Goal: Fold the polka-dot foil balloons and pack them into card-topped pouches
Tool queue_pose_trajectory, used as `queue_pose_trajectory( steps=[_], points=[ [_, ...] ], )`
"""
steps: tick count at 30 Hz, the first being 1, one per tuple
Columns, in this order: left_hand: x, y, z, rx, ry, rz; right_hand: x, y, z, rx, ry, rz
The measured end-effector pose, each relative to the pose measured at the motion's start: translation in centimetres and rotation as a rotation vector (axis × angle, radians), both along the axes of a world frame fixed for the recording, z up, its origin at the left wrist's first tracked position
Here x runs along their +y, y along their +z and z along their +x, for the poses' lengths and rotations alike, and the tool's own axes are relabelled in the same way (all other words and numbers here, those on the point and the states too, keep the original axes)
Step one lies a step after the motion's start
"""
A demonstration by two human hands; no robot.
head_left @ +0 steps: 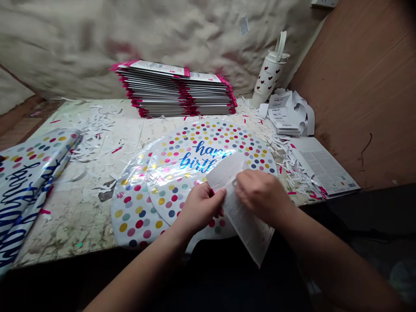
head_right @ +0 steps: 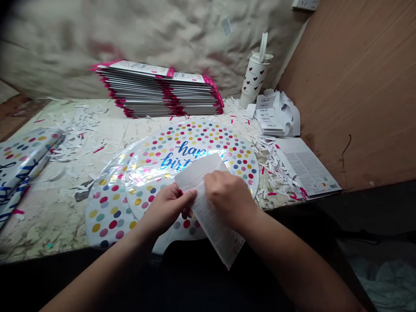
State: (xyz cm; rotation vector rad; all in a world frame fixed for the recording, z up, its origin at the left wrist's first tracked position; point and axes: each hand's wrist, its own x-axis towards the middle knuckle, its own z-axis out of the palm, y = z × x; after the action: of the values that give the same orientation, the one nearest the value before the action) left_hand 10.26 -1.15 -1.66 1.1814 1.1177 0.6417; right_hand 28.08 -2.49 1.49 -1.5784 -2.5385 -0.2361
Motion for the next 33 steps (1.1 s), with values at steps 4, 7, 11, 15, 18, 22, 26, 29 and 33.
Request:
queue_pose_trajectory(
  steps=[4,7,11,15,18,22,26,29,33],
  points=[
    [0.8,-0.6,-1.6,-0.019,0.162,-0.014,-2.1,0.7,6.4,-0.120,-0.388,-0.137],
    [0.4,-0.5,-1.1,-0.132,0.300,-0.081,-3.8,0.3,6.7,-0.049,-0.273,-0.211],
    [-0.9,0.4,-0.1,-0.198,0.144,0.085,-2.9,-1.2,1.1,0.251,0.012,0.103],
    [0.5,1.1,-3.2,0.204,0.308,0.982,-0.3,-2.8,-0.6,0.558,0.239,0.236],
    [1.8,0.5,-5.8,0.514,0.061,1.432,0.6,-4.2,0.9,0.648,0.374,0.192],
    [0.5,-2.8,-5.7,0.617,-0.416,1.539,-1.3,-7.2,1.5,0.401,0.397,0.178],
    [-1.9,-5.9,-4.6,0.632,-0.515,1.415,-4.4,-9.6,0.8,0.324,0.412,0.144],
    [-1.9,-6.0,-4.2,0.533,-0.510,1.177,-4.7,-9.8,0.5,0.462,0.253,-0.004],
    [-0.3,-4.6,-2.9,0.671,-0.354,0.780,-2.6,-9.4,0.2,0.522,-0.027,-0.162]
  ],
)
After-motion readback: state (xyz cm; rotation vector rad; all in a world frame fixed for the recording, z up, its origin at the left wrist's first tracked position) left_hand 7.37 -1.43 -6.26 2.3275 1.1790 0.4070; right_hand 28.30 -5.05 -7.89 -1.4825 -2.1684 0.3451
